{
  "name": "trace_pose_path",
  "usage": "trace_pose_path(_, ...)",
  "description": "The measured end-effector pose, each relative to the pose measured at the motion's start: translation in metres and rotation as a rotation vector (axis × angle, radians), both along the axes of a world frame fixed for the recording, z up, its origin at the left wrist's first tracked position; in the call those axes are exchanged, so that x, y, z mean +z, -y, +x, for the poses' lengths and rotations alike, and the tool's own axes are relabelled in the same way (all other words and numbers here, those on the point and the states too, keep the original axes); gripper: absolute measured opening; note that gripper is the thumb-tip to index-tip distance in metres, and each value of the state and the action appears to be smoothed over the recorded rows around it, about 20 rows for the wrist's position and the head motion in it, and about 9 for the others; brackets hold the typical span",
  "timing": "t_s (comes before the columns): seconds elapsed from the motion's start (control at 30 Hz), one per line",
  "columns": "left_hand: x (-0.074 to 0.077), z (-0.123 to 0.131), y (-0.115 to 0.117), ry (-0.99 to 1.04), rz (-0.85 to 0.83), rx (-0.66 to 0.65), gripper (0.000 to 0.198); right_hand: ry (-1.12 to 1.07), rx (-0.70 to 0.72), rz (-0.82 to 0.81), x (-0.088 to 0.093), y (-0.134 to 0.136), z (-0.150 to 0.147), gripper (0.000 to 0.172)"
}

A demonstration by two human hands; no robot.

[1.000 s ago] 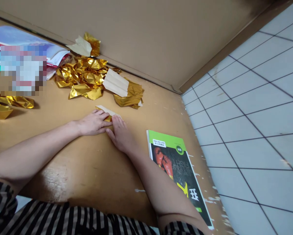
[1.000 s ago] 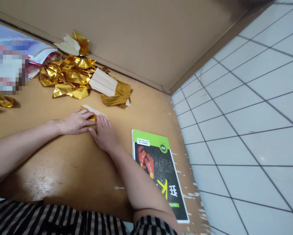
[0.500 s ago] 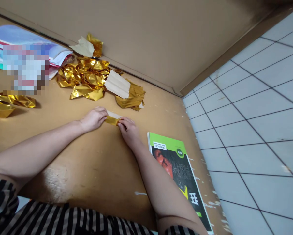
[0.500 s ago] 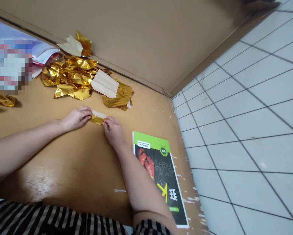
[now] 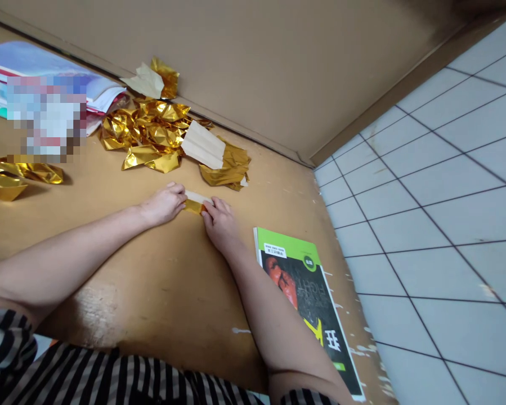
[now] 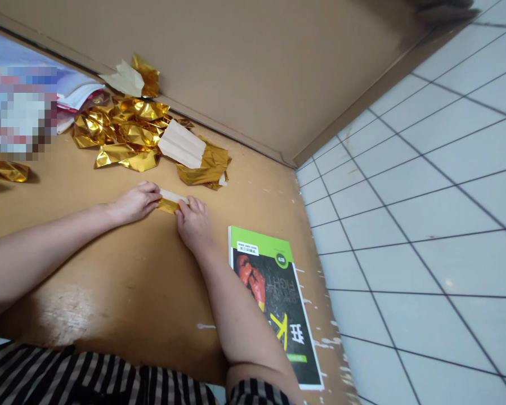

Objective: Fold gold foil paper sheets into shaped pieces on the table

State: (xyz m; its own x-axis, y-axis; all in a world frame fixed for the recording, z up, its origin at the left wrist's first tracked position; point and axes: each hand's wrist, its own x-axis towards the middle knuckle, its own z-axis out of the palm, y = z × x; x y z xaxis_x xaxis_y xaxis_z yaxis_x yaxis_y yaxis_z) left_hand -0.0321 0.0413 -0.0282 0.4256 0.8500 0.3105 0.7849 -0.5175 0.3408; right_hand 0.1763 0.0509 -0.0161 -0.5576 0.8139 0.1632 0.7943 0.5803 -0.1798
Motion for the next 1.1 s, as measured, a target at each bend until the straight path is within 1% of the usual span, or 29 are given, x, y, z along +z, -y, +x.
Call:
trace_pose_path(0.23,-0.0001,0.0017,0.0001,-0.011,0.021,-0.001,0.022,0.096,-0.028,0.019,0.0017,0.0052,-0.0049,0.037)
trace_pose_path(0.47,0.0028,0.0011,-0.0007,-0.015,0.006,0.007,0.022,0.056,-0.015,0.088,-0.0034,0.0033,-0.0046,0.038)
trace_pose_path(0.67,0.0031,0.0004,0.0002,-0.001,0.007,0.002,0.023,0.032,-0.068,0.118,-0.0051,0.0028,-0.0046,0.036)
trace_pose_path(0.87,-0.0001,-0.0015,-0.0042,0.053,0.001,0.007,0.025,0.024,-0.086,0.065,-0.0045,0.0014,-0.0042,0.036)
trace_pose_path(1.1,-0.0004,0.0001,-0.0067,0.037,-0.030,0.037,0.023,-0.034,-0.127,-0.008,-0.0017,-0.0012,-0.0053,0.034)
